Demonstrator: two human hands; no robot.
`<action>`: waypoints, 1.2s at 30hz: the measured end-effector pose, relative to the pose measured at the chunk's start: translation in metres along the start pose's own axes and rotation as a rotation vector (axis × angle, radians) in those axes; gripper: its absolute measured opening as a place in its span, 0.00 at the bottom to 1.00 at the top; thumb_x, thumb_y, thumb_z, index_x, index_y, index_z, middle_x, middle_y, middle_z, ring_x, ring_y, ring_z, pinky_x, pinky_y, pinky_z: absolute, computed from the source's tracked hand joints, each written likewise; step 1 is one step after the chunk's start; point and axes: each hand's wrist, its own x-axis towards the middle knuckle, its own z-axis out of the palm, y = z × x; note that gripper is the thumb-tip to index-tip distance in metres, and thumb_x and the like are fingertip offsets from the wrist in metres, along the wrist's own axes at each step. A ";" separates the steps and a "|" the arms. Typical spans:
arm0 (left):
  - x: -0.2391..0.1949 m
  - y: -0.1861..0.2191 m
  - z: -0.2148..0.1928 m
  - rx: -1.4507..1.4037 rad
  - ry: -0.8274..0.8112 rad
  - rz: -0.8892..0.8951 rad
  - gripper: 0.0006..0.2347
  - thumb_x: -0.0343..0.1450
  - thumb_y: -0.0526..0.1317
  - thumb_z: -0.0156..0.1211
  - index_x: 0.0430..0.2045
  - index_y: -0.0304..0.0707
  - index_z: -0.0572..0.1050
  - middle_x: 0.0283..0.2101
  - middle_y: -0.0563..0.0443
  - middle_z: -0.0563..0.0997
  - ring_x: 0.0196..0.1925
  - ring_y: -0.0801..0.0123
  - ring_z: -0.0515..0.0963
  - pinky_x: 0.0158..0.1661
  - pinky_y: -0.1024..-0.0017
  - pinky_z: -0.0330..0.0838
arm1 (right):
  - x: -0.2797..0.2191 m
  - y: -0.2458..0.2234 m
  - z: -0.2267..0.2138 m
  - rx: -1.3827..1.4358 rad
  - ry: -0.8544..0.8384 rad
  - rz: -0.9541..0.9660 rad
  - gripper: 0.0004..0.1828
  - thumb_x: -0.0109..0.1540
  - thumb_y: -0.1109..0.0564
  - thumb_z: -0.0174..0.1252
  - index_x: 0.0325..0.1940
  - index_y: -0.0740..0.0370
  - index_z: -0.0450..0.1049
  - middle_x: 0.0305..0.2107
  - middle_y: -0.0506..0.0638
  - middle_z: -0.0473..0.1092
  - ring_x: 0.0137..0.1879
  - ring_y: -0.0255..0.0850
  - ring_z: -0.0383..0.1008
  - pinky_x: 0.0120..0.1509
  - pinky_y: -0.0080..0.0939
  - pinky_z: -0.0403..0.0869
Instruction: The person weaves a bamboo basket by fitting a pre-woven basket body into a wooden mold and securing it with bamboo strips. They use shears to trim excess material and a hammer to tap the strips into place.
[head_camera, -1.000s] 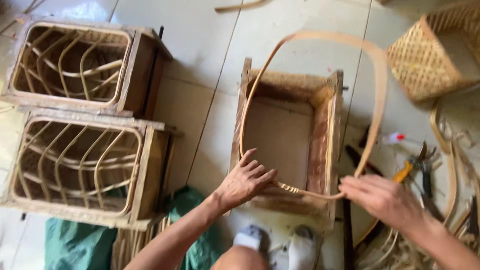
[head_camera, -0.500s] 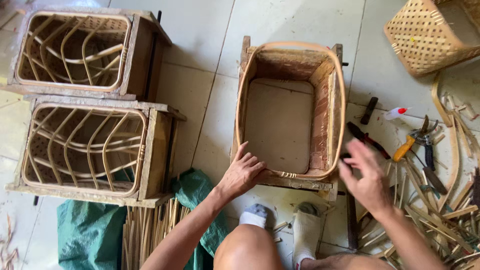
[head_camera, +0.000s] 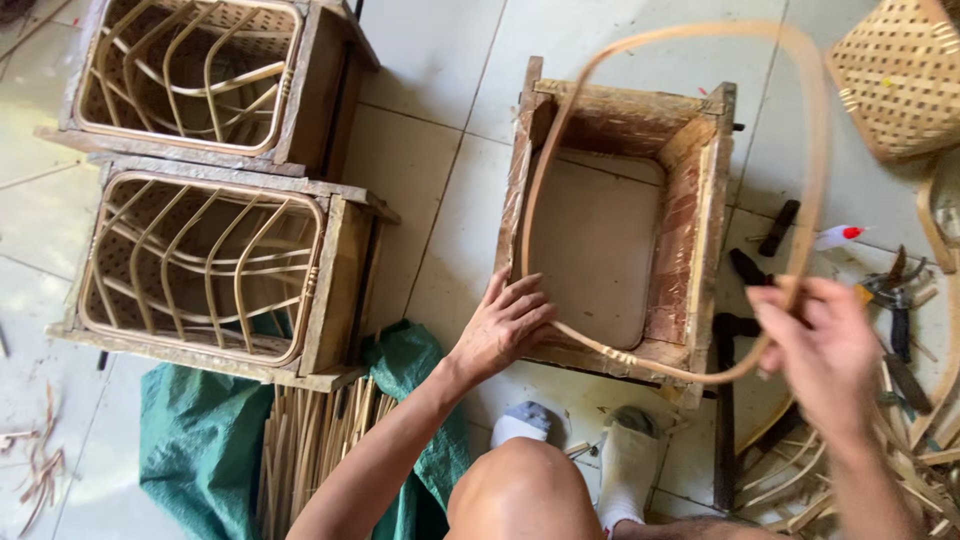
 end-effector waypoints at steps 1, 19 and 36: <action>0.001 -0.001 -0.001 -0.046 -0.011 0.006 0.12 0.69 0.38 0.66 0.44 0.33 0.78 0.52 0.42 0.79 0.64 0.47 0.74 0.69 0.48 0.60 | -0.005 -0.016 -0.009 0.046 -0.026 -0.019 0.16 0.68 0.64 0.57 0.58 0.74 0.65 0.39 0.62 0.76 0.30 0.37 0.79 0.26 0.33 0.72; -0.003 0.005 -0.006 -0.050 -0.071 0.011 0.11 0.71 0.37 0.65 0.44 0.35 0.76 0.50 0.45 0.79 0.64 0.52 0.73 0.69 0.48 0.60 | -0.031 -0.058 -0.006 -0.121 -0.072 0.078 0.24 0.66 0.64 0.59 0.65 0.73 0.67 0.35 0.59 0.77 0.29 0.35 0.76 0.29 0.33 0.73; -0.019 0.012 -0.010 -0.058 -0.062 -0.035 0.16 0.70 0.52 0.66 0.19 0.40 0.76 0.26 0.46 0.75 0.45 0.52 0.74 0.64 0.52 0.64 | 0.057 0.181 0.020 -0.383 -0.198 0.262 0.17 0.78 0.59 0.54 0.64 0.76 0.63 0.31 0.67 0.72 0.24 0.51 0.74 0.23 0.49 0.76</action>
